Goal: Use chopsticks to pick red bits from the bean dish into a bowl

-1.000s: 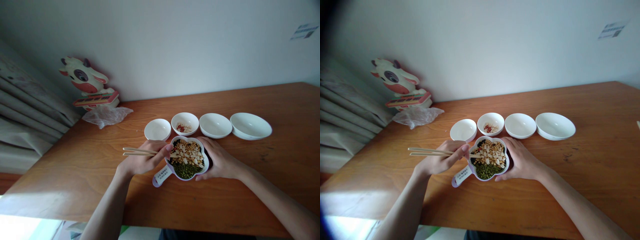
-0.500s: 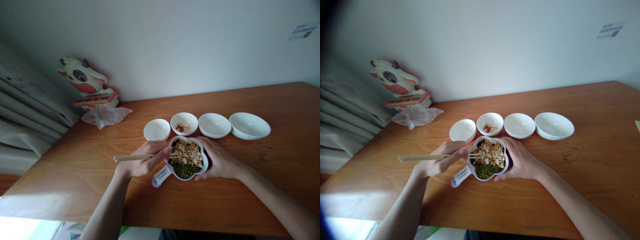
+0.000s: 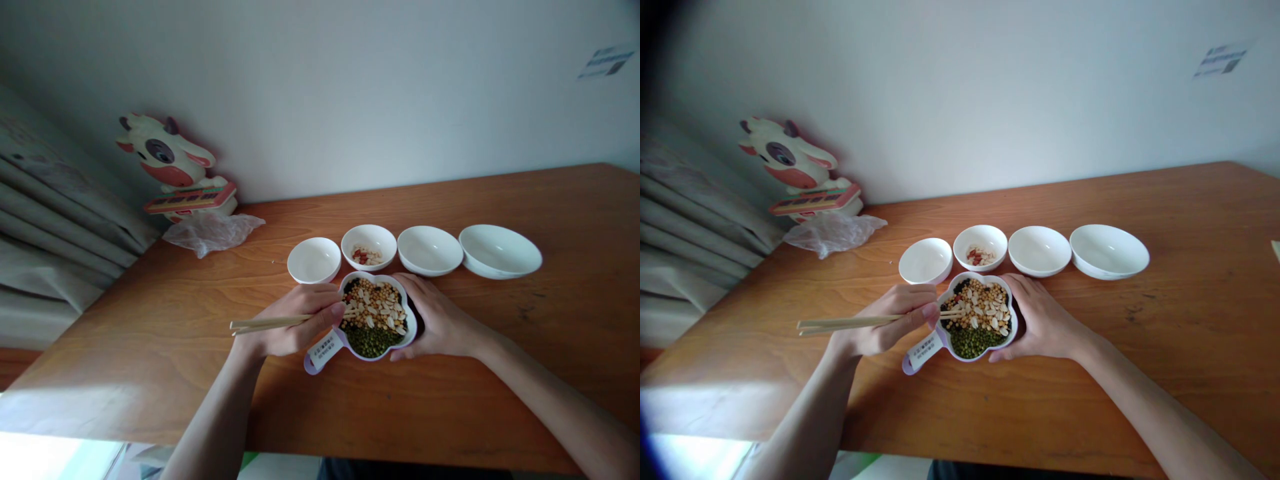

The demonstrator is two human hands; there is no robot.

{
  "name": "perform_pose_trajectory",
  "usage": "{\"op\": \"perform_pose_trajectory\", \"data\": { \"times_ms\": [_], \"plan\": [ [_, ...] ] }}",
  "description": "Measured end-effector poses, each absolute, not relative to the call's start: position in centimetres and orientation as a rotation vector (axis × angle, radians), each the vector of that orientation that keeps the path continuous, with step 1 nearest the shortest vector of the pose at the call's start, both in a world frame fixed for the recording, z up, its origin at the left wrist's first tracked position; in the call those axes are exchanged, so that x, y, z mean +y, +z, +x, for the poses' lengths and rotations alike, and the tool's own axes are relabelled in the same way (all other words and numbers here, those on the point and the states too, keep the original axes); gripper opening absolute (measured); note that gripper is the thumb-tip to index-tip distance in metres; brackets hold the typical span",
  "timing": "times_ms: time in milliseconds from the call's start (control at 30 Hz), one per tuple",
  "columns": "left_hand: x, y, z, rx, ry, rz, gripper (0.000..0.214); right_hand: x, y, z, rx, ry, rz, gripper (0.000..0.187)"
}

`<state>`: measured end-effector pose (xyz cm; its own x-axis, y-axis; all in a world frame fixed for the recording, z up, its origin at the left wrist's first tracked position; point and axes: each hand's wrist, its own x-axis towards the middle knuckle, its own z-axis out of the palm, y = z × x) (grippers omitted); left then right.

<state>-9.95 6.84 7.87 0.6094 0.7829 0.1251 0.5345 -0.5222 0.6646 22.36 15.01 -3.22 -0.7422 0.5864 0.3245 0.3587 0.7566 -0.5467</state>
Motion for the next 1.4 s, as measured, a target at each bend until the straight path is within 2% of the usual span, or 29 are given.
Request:
{"op": "perform_pose_trajectory", "data": {
  "times_ms": [367,600,767,1033,1400],
  "plan": [
    [7.0,7.4,-9.6,1.048,0.57,2.308,0.041,15.1,-2.8,22.3,-2.454,0.643,-0.697,0.14],
    [7.0,7.5,-9.2,1.077,0.652,2.315,0.057,15.0,-3.1,22.4,-2.451,0.656,-0.722,0.142],
    [7.0,7.5,-9.6,1.082,0.626,2.261,0.061,15.0,-3.2,22.4,-2.458,0.646,-0.732,0.142],
    [7.1,7.5,-9.7,1.049,0.517,2.201,0.043,15.1,-3.3,22.4,-2.466,0.621,-0.713,0.142],
    [7.4,6.8,-9.7,0.993,0.506,2.179,0.038,15.1,-2.9,22.3,-2.457,0.609,-0.674,0.141]
  ]
}}
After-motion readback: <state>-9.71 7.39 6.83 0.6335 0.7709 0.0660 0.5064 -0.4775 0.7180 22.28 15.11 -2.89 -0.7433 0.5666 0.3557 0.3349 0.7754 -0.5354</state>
